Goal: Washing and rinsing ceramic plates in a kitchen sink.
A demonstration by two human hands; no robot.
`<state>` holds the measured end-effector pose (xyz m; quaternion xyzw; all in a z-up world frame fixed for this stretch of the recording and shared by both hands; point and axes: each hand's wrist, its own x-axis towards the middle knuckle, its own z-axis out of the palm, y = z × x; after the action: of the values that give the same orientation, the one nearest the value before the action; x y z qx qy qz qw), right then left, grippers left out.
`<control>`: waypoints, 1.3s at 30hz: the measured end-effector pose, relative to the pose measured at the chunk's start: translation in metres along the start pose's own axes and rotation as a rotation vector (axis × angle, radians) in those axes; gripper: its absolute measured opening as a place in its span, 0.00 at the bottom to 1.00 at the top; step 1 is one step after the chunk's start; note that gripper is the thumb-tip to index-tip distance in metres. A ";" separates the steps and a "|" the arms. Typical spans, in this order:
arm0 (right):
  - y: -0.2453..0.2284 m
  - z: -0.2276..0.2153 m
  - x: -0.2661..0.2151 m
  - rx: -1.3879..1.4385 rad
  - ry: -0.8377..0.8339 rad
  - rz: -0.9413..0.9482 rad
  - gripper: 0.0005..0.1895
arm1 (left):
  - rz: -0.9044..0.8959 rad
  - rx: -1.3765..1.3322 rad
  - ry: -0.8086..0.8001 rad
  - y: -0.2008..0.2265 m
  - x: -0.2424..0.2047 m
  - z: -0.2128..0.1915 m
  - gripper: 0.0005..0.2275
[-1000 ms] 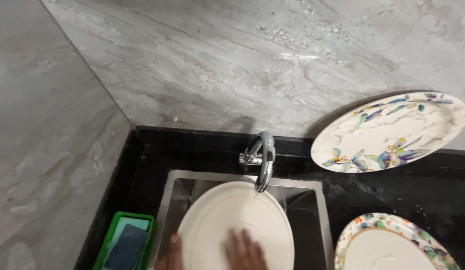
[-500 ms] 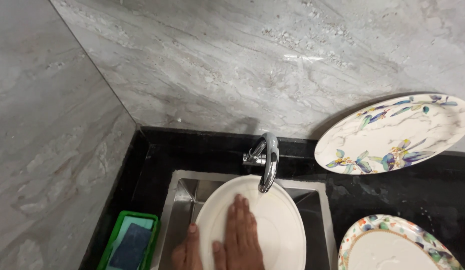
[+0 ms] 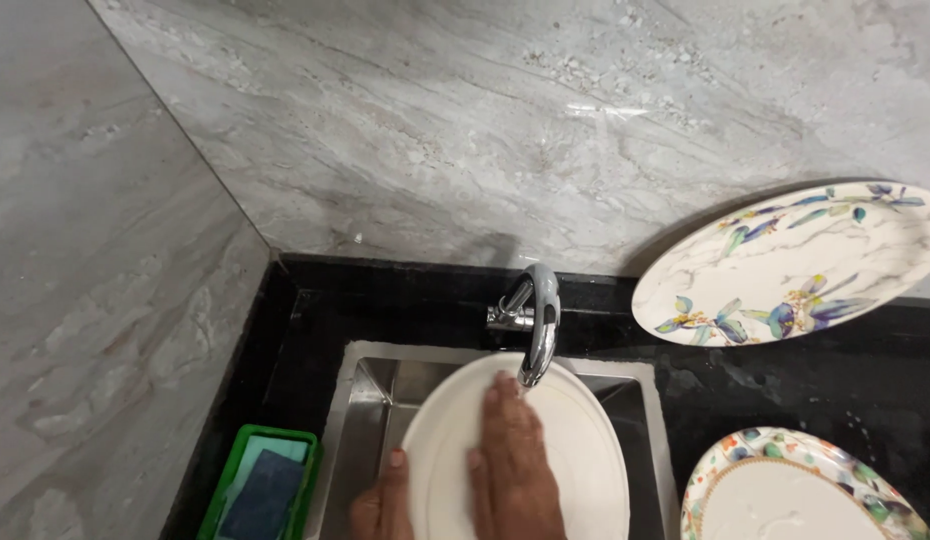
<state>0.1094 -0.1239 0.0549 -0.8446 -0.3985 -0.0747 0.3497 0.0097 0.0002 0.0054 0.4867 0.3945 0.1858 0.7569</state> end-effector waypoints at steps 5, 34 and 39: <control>0.007 0.027 -0.018 0.017 -0.012 -0.111 0.34 | 0.033 0.037 -0.015 0.001 0.006 0.009 0.26; 0.068 -0.018 0.039 -0.164 0.070 0.025 0.23 | -0.067 0.191 -0.008 -0.009 0.019 -0.022 0.25; 0.015 -0.025 0.043 -0.195 0.088 -0.016 0.29 | -0.071 0.080 -0.013 0.004 0.005 0.000 0.25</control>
<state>0.1528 -0.1199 0.0832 -0.8673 -0.3803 -0.1530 0.2826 0.0133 0.0051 0.0065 0.5034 0.4139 0.1397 0.7455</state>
